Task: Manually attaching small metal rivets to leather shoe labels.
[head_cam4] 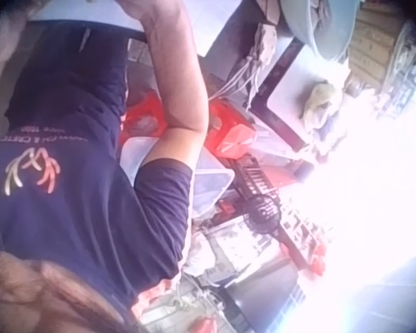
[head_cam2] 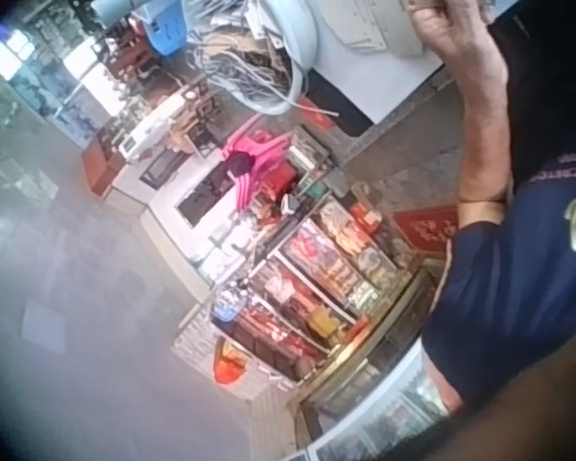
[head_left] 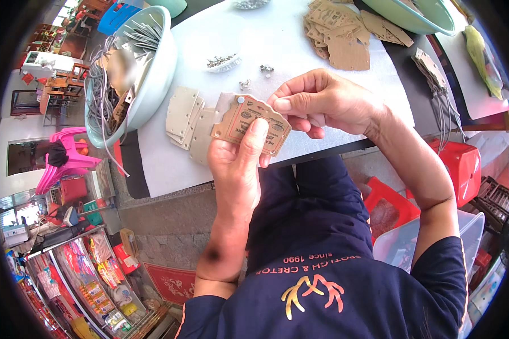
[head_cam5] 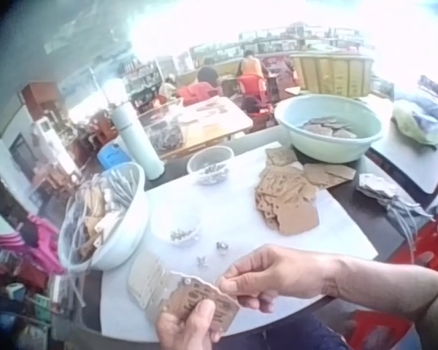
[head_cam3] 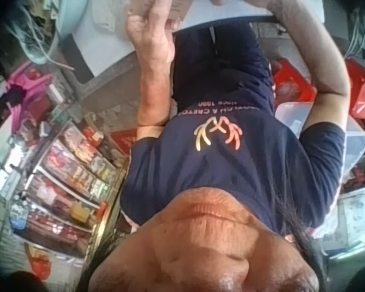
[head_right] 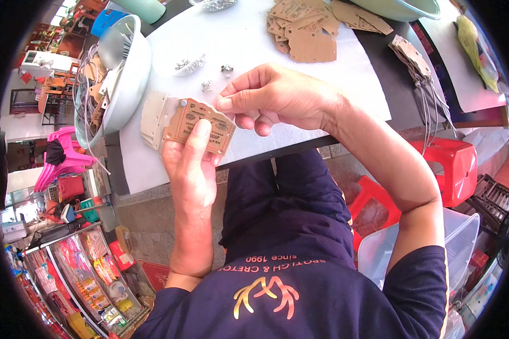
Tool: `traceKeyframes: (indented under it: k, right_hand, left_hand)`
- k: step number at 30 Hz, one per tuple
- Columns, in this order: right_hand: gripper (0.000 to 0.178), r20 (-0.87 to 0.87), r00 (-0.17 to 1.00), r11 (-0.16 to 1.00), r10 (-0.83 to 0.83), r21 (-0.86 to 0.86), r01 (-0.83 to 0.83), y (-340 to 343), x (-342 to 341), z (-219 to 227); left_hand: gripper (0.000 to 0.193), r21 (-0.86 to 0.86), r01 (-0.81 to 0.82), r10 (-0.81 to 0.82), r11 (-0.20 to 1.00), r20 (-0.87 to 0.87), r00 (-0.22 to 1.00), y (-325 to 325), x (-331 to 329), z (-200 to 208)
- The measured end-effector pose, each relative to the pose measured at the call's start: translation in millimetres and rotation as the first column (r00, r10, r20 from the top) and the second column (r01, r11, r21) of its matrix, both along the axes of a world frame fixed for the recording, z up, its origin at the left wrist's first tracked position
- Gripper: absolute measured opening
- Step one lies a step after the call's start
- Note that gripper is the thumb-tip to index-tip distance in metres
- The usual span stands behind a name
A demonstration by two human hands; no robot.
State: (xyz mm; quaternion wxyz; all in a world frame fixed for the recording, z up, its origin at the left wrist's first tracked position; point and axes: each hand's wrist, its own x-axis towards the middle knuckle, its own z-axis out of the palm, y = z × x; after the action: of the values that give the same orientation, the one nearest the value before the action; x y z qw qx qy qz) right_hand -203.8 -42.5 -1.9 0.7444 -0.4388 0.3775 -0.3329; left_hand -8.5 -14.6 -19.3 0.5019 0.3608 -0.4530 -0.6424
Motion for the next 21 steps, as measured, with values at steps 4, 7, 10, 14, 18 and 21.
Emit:
traceKeyframes:
  k: [4, 7, 10, 14, 18, 21]
  right_hand:
    - [0.021, 0.131, 0.991, 0.996, 0.032, 0.084, -0.043, -5, -5, -9]
    - [0.019, 0.218, 0.975, 0.992, 0.037, 0.110, -0.062, -6, -8, -12]
    - [0.019, 0.224, 0.974, 0.993, 0.012, 0.110, -0.038, -6, -6, -13]
    - [0.019, 0.202, 0.979, 0.996, -0.002, 0.092, -0.017, -7, -3, -12]
    - [0.019, 0.231, 0.973, 0.995, -0.018, 0.099, -0.005, -6, -3, -10]
    - [0.018, 0.175, 0.980, 0.991, -0.090, 0.110, 0.071, -5, 0, -8]
  left_hand:
    - [0.023, 0.011, 0.021, -0.020, 1.000, -0.045, 0.999, -5, -2, -3]
    - [0.023, 0.000, 0.055, -0.055, 0.998, -0.054, 0.997, -10, -3, -3]
    - [0.020, 0.024, 0.057, -0.055, 0.998, -0.084, 0.995, -11, -5, -2]
    - [0.017, 0.055, 0.018, -0.013, 0.998, -0.106, 0.994, -10, -7, 1]
    - [0.018, 0.058, 0.039, -0.033, 0.998, -0.103, 0.994, -11, -6, -1]
    - [0.024, 0.066, 0.060, -0.058, 0.996, -0.027, 0.998, -11, -5, -1]
